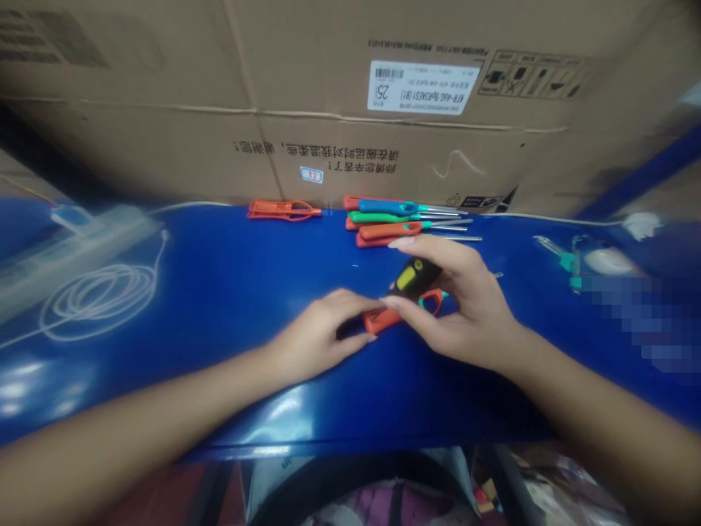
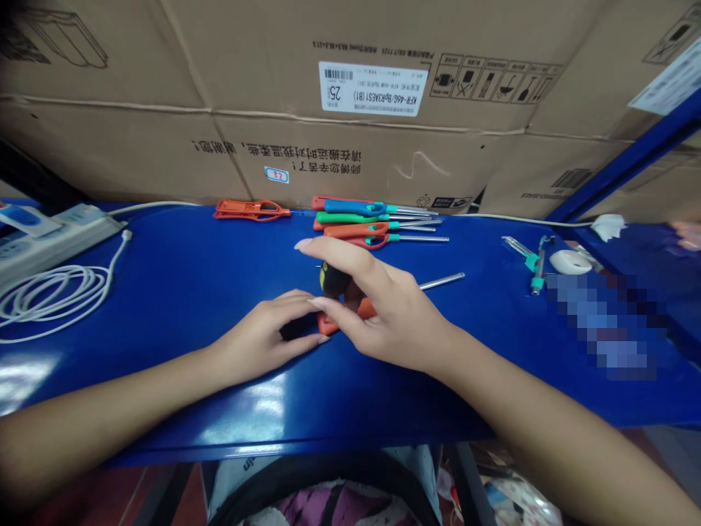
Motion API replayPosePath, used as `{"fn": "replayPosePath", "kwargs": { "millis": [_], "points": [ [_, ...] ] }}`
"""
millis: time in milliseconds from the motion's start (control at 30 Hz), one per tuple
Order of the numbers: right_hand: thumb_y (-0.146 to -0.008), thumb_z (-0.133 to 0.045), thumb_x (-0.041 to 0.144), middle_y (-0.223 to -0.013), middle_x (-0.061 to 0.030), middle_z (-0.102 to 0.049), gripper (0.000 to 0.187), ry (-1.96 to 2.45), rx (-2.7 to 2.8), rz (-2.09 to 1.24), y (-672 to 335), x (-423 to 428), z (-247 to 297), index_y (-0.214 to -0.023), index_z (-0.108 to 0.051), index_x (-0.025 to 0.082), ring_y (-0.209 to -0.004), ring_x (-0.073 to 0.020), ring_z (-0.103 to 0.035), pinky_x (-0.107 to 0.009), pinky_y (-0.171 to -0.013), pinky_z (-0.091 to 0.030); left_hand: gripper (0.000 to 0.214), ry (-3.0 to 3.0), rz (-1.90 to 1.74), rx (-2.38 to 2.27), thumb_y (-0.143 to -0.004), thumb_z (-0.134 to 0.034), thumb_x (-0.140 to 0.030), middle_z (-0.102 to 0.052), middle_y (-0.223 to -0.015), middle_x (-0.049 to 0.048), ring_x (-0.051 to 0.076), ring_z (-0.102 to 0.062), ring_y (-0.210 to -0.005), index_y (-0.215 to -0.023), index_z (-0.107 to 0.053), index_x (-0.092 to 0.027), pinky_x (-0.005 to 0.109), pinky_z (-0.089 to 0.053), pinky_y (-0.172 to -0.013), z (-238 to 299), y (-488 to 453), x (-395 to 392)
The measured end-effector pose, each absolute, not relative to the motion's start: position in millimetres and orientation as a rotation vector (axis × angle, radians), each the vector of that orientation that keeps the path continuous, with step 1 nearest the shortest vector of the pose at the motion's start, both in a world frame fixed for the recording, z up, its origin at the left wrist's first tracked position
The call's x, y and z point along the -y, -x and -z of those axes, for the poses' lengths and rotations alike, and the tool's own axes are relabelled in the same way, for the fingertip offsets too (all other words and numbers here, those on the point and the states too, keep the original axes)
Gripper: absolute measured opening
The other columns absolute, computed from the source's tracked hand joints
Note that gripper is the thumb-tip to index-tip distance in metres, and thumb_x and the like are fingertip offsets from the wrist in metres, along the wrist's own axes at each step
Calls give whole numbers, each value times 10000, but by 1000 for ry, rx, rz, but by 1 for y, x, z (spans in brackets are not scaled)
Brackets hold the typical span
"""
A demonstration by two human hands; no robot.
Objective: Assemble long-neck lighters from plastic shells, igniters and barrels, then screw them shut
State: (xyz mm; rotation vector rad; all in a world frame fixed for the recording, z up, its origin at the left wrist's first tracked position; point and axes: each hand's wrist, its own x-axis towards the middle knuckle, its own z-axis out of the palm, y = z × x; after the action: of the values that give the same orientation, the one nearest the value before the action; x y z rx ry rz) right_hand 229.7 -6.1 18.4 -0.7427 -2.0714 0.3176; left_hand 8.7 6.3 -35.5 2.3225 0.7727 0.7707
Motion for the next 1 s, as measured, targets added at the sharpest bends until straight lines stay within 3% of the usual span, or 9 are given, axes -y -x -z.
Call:
{"fn": "replayPosePath", "kwargs": {
  "millis": [233, 400, 500, 567, 633, 700, 800, 933, 1000],
  "points": [
    [-963, -544, 175, -1411, -95, -583, 584, 761, 2126, -471, -235, 1, -31, -1515, -376, 264, -1069, -210, -679, -322, -785, -617, 396, -2339, -765, -784, -903, -705, -246, -714, -1168, 92, 236, -650, -1076, -1286, -624, -181, 397, -527, -954, 39, -9, -6],
    [-886, -724, 312, -1116, -63, -745, 352, 677, 2114, -49, -242, -3, -37, -1215, -646, 212, -886, -179, -726, -281, -798, -600, 367, -2386, -755, -686, -937, -658, -239, -697, -1204, 84, 240, -629, -1125, -1297, -603, -202, 416, -497, -1006, 41, -14, -4],
    [-1011, -512, 268, -1191, -84, -731, 343, 626, 2152, -83, -245, -3, -42, -1336, -585, 188, -1020, -181, -715, -311, -912, -570, 355, -2433, -710, -630, -970, -608, -249, -684, -1218, 91, 235, -608, -1120, -1319, -578, -189, 413, -491, -1009, 37, -20, -4],
    [-1038, -391, 193, -1212, -91, -719, 383, 644, 2176, -280, -247, -4, -46, -1387, -547, 165, -987, -152, -718, -293, -865, -578, 339, -2462, -624, -604, -982, -585, -250, -681, -1204, 95, 232, -601, -1099, -1313, -580, -177, 406, -496, -991, 32, -25, -5],
    [-1011, -493, 208, -1081, -70, -754, 304, 645, 2144, -288, -251, -8, -48, -1275, -631, 149, -837, -124, -722, -239, -736, -575, 321, -2475, -540, -598, -975, -585, -239, -680, -1177, 97, 235, -599, -1089, -1289, -597, -172, 409, -496, -988, 27, -32, -8],
    [-918, -681, 260, -911, -42, -771, 192, 617, 2077, -47, -256, -13, -47, -1072, -713, 150, -717, -117, -702, -218, -665, -552, 346, -2478, -499, -613, -946, -610, -218, -669, -1174, 102, 247, -592, -1109, -1288, -602, -167, 425, -485, -1010, 23, -41, -11],
    [-904, -696, 252, -857, -42, -772, 143, 590, 2044, 204, -265, -21, -46, -994, -719, 144, -753, -135, -715, -239, -740, -556, 401, -2476, -495, -620, -895, -644, -192, -646, -1178, 109, 259, -578, -1130, -1293, -607, -150, 431, -480, -1028, 23, -55, -17],
    [-1021, -421, 129, -1097, -87, -748, 296, 622, 2139, -235, -267, -24, -47, -1242, -617, 105, -946, -118, -717, -226, -790, -566, 336, -2406, -594, -633, -908, -645, -238, -635, -1078, 87, 233, -607, -1041, -1234, -659, -157, 407, -511, -978, 30, -64, -22],
    [-1011, -512, 201, -1073, -71, -749, 232, 608, 2107, -287, -265, -23, -47, -1181, -648, 120, -920, -119, -716, -223, -778, -573, 335, -2381, -617, -644, -910, -657, -269, -634, -1075, 79, 228, -619, -1027, -1233, -670, -179, 407, -516, -971, 34, -64, -22]
  ]
}}
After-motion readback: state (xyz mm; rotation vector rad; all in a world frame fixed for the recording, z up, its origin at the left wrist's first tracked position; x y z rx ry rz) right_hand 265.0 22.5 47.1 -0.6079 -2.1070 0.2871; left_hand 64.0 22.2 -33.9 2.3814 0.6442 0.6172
